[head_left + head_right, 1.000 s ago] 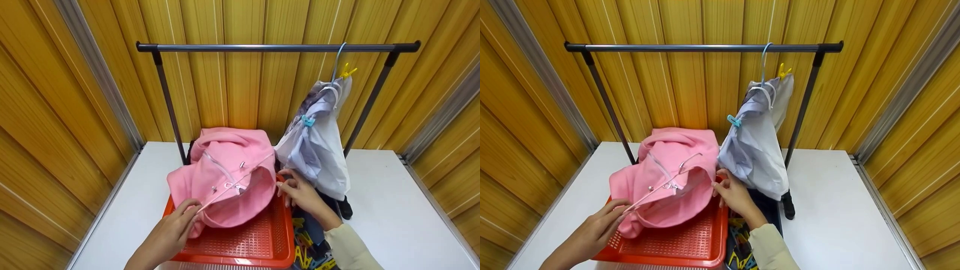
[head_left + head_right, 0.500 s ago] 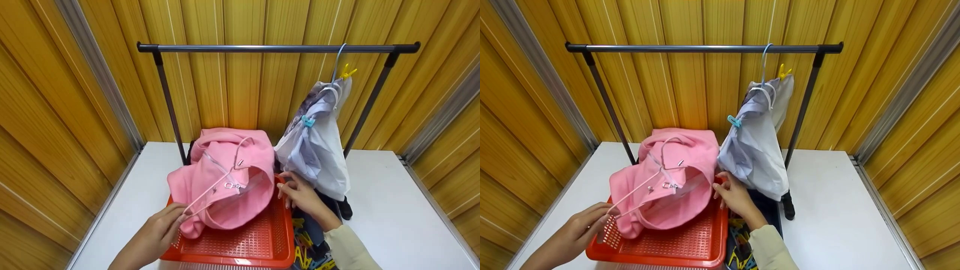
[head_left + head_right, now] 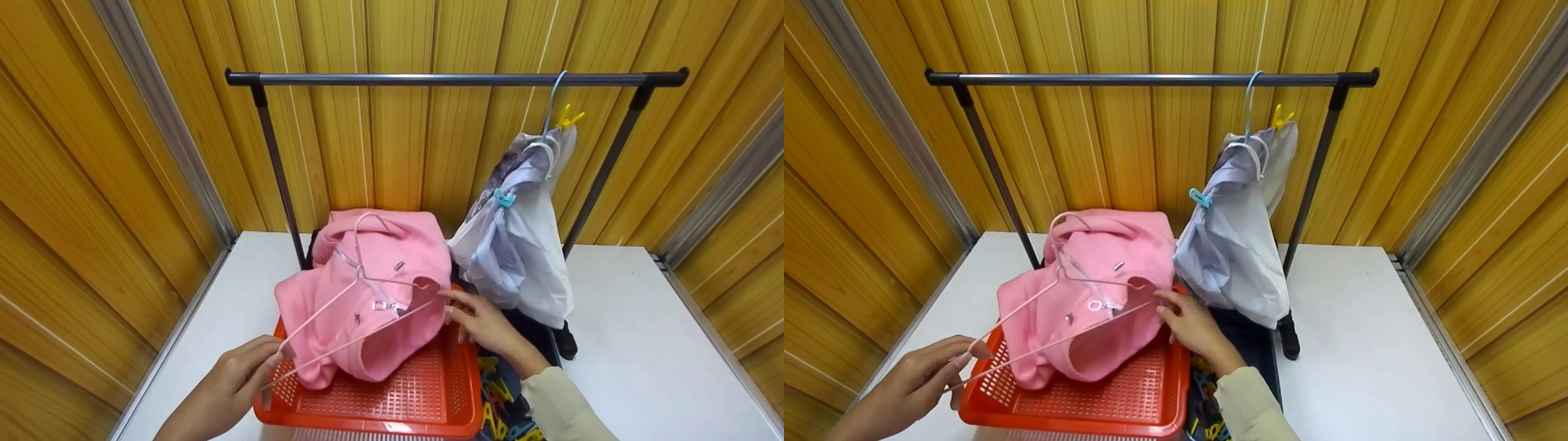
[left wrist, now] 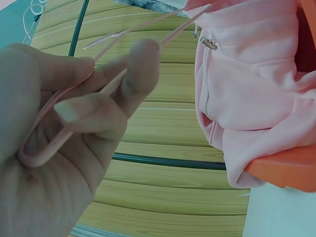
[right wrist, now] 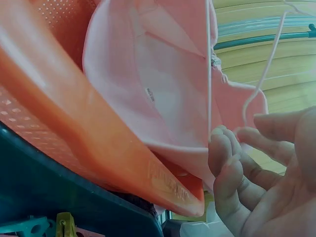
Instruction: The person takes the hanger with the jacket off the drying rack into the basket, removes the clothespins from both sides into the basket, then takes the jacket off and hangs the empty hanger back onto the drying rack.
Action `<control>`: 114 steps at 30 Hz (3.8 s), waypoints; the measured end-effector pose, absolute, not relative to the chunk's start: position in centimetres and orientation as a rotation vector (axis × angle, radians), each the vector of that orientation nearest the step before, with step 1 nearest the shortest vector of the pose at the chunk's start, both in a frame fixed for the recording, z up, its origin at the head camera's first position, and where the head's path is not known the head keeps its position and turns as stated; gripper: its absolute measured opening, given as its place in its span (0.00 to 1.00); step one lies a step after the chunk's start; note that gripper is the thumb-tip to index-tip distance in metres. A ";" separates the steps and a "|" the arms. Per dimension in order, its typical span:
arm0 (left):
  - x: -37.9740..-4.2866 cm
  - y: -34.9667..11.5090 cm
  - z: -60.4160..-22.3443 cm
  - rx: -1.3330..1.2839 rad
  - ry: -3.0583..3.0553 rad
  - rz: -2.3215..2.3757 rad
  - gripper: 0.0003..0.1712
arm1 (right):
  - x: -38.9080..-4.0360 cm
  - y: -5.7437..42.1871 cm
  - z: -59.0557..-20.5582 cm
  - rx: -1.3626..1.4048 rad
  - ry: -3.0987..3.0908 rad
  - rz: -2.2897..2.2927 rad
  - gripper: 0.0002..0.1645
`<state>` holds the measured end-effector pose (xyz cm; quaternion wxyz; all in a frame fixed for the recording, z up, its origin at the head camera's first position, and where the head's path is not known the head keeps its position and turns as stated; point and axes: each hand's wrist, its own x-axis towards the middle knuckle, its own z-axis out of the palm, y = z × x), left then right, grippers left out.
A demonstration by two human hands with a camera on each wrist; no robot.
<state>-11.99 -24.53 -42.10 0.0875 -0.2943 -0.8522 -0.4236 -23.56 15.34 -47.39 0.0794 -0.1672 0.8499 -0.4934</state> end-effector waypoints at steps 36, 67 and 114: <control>-13.6 -23.6 -41.0 -0.630 -2.357 -1.279 0.16 | -23.8 15.4 -48.6 -0.288 2.518 -1.567 0.34; -19.2 -22.5 -35.5 -0.419 -2.366 -1.250 0.11 | -21.7 14.5 -45.9 -0.314 2.532 -1.563 0.32; -23.6 -23.2 -37.8 -0.198 -2.371 -1.553 0.19 | -25.4 14.6 -49.8 -0.034 2.748 -1.609 0.13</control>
